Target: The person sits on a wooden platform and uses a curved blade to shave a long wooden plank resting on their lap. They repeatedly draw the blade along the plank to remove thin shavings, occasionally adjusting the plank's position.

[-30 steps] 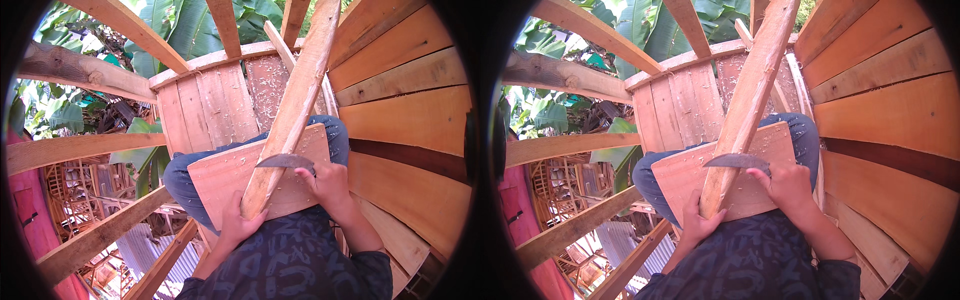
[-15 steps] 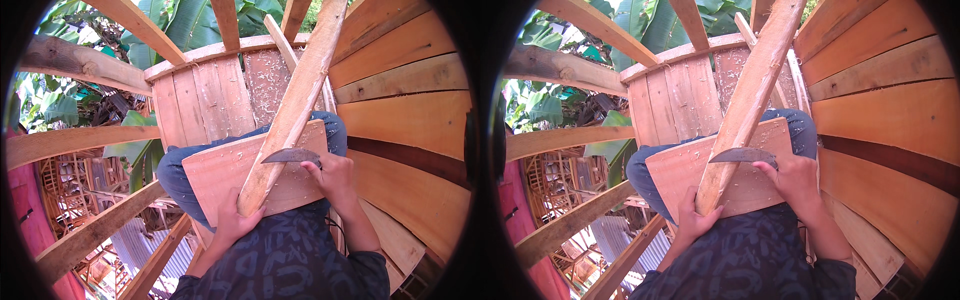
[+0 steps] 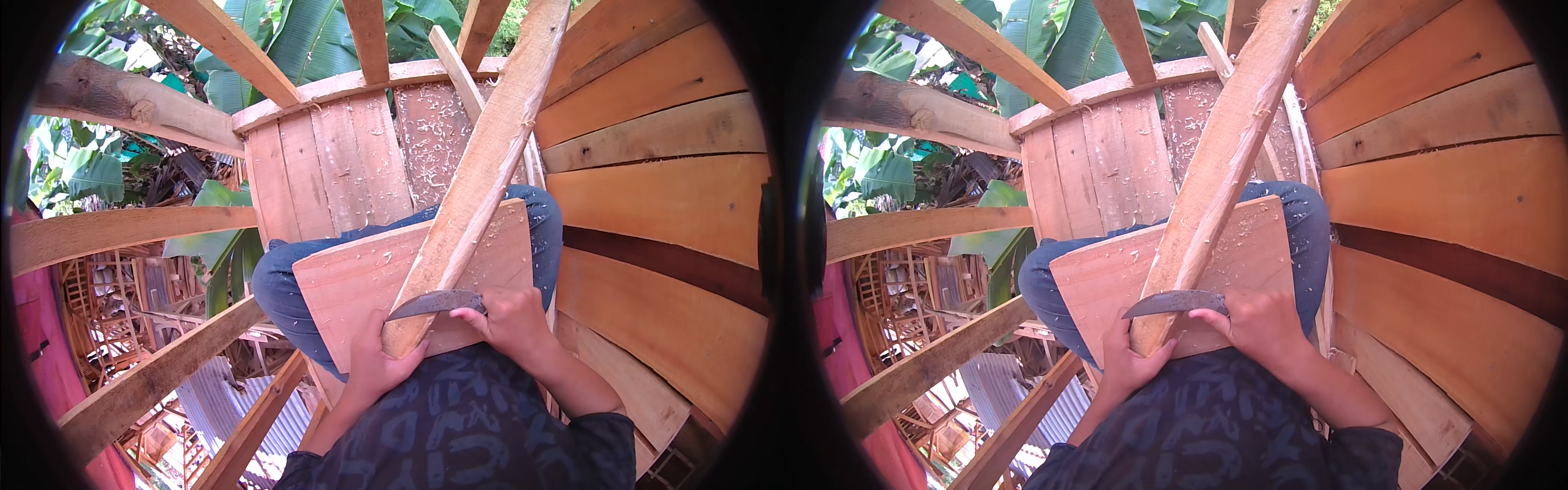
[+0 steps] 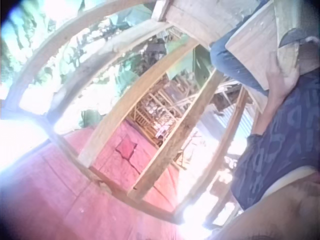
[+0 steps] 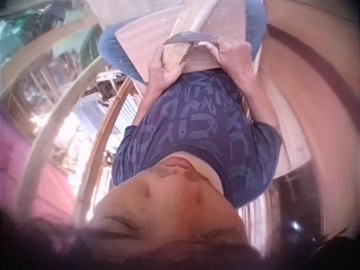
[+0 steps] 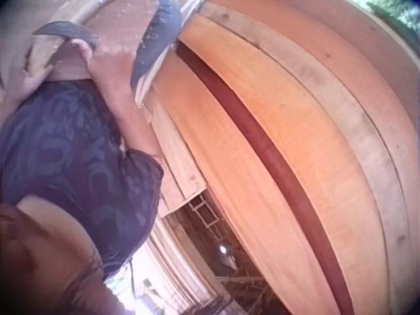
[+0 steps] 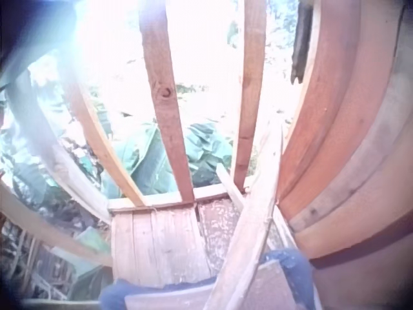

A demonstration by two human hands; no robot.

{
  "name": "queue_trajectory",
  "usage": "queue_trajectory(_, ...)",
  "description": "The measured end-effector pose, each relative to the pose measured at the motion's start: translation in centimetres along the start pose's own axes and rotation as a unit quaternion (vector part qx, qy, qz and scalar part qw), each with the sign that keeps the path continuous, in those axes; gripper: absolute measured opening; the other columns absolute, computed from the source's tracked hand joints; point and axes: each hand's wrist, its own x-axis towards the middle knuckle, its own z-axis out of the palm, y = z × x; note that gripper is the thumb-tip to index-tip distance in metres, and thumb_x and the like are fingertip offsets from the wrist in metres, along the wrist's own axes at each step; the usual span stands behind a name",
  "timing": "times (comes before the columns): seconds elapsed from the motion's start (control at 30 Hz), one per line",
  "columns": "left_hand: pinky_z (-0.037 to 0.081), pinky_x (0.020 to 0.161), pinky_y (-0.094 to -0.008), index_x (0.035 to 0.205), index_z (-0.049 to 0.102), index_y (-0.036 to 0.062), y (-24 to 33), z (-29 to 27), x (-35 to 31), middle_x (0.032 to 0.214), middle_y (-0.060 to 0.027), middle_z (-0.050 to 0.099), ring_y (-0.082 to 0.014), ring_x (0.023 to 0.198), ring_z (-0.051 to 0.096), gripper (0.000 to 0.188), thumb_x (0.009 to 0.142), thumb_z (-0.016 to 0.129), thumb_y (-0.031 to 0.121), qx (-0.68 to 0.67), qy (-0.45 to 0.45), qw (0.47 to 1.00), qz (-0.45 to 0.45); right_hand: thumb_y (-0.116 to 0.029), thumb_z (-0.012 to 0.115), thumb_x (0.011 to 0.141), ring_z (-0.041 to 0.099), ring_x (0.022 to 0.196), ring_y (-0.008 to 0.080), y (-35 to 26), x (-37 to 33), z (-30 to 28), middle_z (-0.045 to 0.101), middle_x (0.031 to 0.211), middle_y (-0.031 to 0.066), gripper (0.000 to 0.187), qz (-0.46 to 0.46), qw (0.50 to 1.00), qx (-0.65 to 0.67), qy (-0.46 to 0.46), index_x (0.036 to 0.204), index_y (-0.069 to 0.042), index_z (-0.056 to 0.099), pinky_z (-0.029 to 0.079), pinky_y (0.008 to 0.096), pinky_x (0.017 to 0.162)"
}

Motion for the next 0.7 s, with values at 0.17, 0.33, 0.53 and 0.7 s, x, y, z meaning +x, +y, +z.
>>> queue_trajectory(0.17,0.051,0.067,-0.0364,0.102,0.056,0.0011,-0.2,0.4,-0.6,0.084,-0.0170,0.064,-0.0310,0.076,0.067,0.047,0.068,0.082,0.022,-0.013,0.011,0.999,-0.027,-0.055,0.064,0.082,0.058,0.048,0.0322,2.2,1.3,-0.6,0.054,0.051,0.0133,0.059,0.041,0.999,-0.024,0.020,0.054,-0.005,0.054,0.044,0.0396,0.044)
queue_trajectory(0.33,0.051,0.067,-0.0359,0.102,0.056,0.0007,0.2,0.4,-0.3,0.085,-0.0176,0.064,-0.0308,0.077,0.067,0.048,0.068,0.082,0.022,-0.028,0.013,0.999,-0.009,-0.056,0.064,0.082,0.058,0.046,0.0324,1.0,0.2,-0.1,0.053,0.049,0.0127,0.056,-0.051,0.997,-0.050,-0.012,0.055,-0.007,0.056,0.044,0.0392,0.043)
queue_trajectory(0.53,0.051,0.069,-0.0355,0.103,0.056,0.0005,-0.4,0.2,-0.3,0.086,-0.0176,0.065,-0.0294,0.079,0.067,0.047,0.069,0.082,0.022,0.001,-0.007,1.000,-0.013,-0.049,0.066,0.083,0.059,0.050,0.0342,1.5,0.4,1.0,0.055,0.054,0.0149,0.052,0.010,0.999,0.031,0.015,0.060,-0.004,0.056,0.044,0.0410,0.046)
queue_trajectory(0.7,0.050,0.073,-0.0337,0.102,0.056,0.0005,0.6,0.1,-0.3,0.089,-0.0150,0.065,-0.0238,0.083,0.065,0.046,0.068,0.081,0.017,-0.018,0.004,0.999,-0.049,-0.053,0.065,0.082,0.059,0.048,0.0313,2.1,1.2,0.5,0.055,0.052,0.0139,0.056,0.036,0.998,-0.023,0.036,0.056,-0.004,0.056,0.044,0.0397,0.045)
